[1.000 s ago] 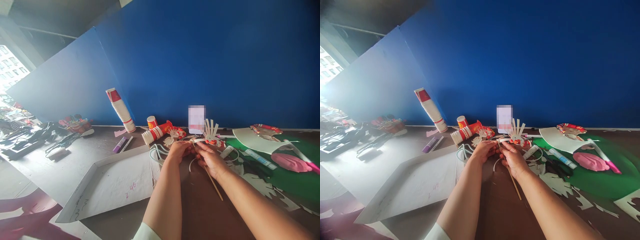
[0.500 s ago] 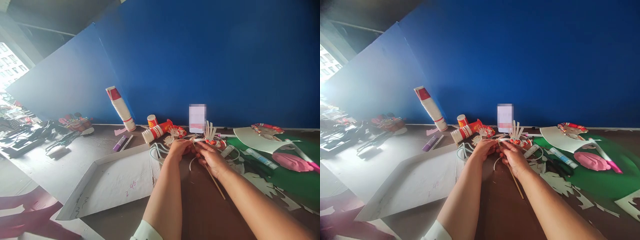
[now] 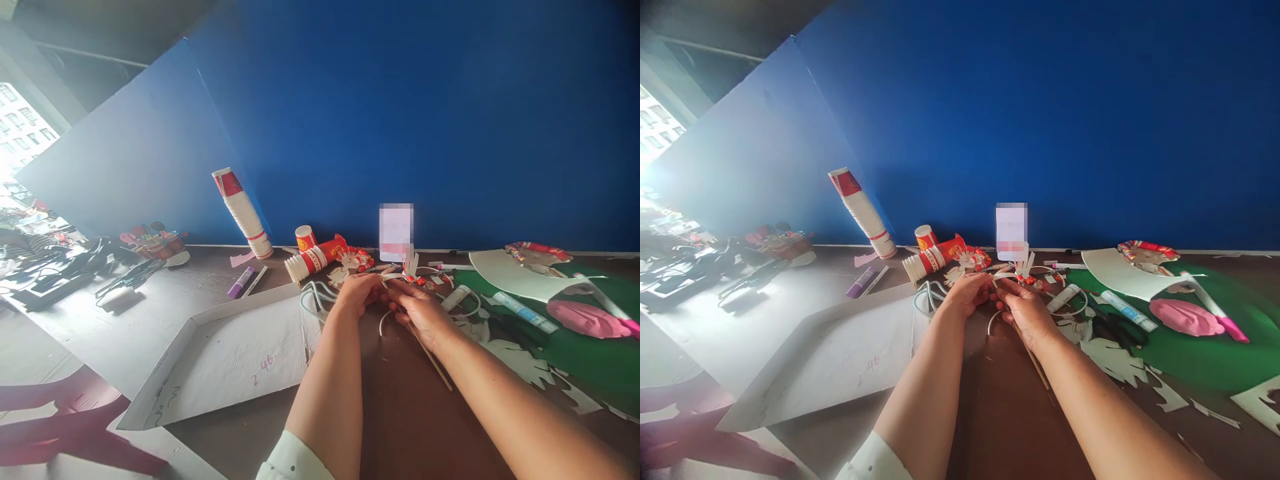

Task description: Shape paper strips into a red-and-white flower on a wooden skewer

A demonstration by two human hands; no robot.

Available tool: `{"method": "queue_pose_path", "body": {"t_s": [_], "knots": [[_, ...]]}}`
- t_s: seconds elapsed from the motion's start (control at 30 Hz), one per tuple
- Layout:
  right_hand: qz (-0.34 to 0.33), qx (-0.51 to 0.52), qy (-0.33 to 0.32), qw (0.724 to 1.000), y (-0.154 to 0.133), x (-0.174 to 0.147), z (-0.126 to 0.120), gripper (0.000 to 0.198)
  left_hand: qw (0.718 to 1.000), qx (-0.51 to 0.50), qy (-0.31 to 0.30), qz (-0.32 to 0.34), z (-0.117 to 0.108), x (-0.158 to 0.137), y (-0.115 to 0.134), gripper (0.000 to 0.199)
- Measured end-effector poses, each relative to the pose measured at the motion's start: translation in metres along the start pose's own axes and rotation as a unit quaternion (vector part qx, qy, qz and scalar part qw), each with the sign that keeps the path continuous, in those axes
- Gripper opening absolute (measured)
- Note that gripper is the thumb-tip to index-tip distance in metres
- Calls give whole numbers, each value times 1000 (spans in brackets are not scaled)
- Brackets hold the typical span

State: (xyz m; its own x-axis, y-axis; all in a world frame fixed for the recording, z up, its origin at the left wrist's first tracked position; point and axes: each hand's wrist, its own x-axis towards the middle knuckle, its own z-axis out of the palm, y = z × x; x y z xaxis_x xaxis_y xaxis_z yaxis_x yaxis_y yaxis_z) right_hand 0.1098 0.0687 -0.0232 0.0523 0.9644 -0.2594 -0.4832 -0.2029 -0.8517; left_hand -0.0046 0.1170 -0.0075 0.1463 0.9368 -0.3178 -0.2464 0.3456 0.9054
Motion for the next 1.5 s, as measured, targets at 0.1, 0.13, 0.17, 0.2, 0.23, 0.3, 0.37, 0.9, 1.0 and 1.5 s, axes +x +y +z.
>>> {"method": "queue_pose_path", "body": {"t_s": [0.1,0.13,0.17,0.2,0.23,0.3,0.37,0.9,1.0,1.5], "knots": [[13,4,11,1000,-1,-2,2,29,1000,-5,4,-5,1,-2,1,13],[15,4,12,1000,-2,-3,2,29,1000,-5,6,-9,1,-2,2,13],[16,3,11,1000,-2,-3,2,30,1000,-4,8,-13,1,-2,2,13],[16,1,8,1000,-1,-3,2,30,1000,-3,11,-15,2,-3,3,13],[14,-4,7,1000,-1,-3,2,29,1000,0,13,-17,2,-3,3,13],[8,-17,12,1000,1,-2,1,29,1000,9,21,-19,3,-2,4,14],[4,-28,20,999,2,-1,1,29,999,19,26,-18,4,-1,4,14],[45,22,-18,999,-11,-4,-4,25,998,17,-59,-16,-7,1,5,12],[45,12,-15,999,-10,-4,-4,25,998,24,-60,-13,-6,1,5,13],[-24,-215,29,976,3,5,-7,40,988,144,48,18,13,1,0,25]]}}
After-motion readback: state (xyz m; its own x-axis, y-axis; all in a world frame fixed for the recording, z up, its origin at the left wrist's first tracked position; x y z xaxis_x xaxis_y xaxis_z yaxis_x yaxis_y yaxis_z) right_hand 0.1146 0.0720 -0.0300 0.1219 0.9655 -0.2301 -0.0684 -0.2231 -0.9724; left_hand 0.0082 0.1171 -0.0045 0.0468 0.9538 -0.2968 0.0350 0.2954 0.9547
